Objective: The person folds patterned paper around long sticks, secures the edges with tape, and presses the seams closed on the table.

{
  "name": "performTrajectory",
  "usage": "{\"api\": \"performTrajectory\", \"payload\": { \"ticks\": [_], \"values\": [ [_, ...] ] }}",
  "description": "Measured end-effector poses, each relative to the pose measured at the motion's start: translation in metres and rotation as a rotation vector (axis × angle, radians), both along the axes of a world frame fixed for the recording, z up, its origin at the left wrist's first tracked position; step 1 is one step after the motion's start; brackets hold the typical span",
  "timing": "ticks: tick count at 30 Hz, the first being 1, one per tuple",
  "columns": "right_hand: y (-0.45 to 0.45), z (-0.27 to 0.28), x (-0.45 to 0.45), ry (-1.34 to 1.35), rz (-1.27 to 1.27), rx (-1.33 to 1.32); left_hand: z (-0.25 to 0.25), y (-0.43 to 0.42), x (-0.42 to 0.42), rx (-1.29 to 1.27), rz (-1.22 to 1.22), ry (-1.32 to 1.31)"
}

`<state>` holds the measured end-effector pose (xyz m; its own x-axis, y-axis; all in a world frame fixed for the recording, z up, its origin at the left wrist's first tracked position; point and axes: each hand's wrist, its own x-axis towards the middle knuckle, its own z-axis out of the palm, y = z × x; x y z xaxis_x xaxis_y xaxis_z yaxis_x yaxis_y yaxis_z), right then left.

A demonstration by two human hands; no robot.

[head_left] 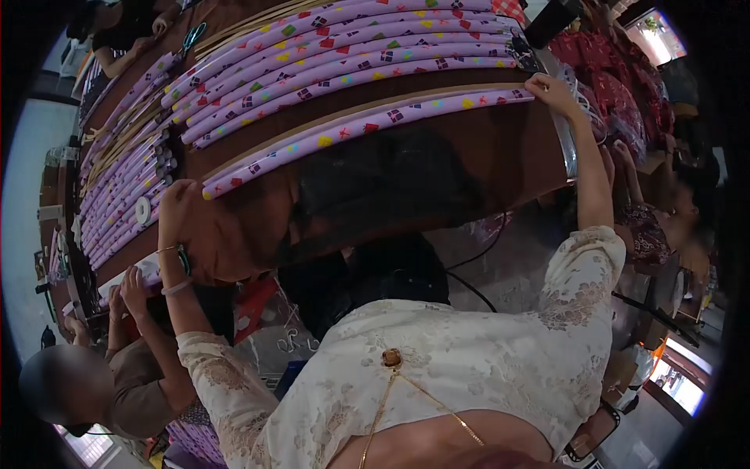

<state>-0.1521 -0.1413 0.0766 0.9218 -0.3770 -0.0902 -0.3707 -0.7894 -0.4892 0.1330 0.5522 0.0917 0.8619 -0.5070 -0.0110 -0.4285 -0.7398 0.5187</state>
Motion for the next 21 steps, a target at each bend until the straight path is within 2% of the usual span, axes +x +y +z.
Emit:
{"api": "performTrajectory", "payload": {
  "ticks": [4,7,9,16,19,21],
  "values": [
    [0.001,-0.008,0.0,-0.036,-0.035,-0.018,-0.002,-0.003,-0.004,-0.028,-0.008,0.018],
    [0.004,-0.012,-0.003,-0.095,0.033,0.049,-0.004,-0.005,-0.013,-0.067,0.043,0.072],
    [0.008,-0.014,-0.009,-0.093,-0.05,0.037,-0.009,-0.003,-0.017,-0.084,0.034,0.048],
    [0.004,-0.032,-0.012,-0.099,-0.016,0.147,-0.018,-0.005,-0.018,0.012,0.034,-0.085],
    [-0.001,-0.037,-0.011,-0.149,0.012,0.136,-0.023,-0.003,-0.017,-0.046,-0.003,-0.098],
    [0.0,-0.035,-0.012,-0.144,0.002,0.224,-0.024,-0.003,-0.02,-0.129,0.024,-0.01]
  ]
}}
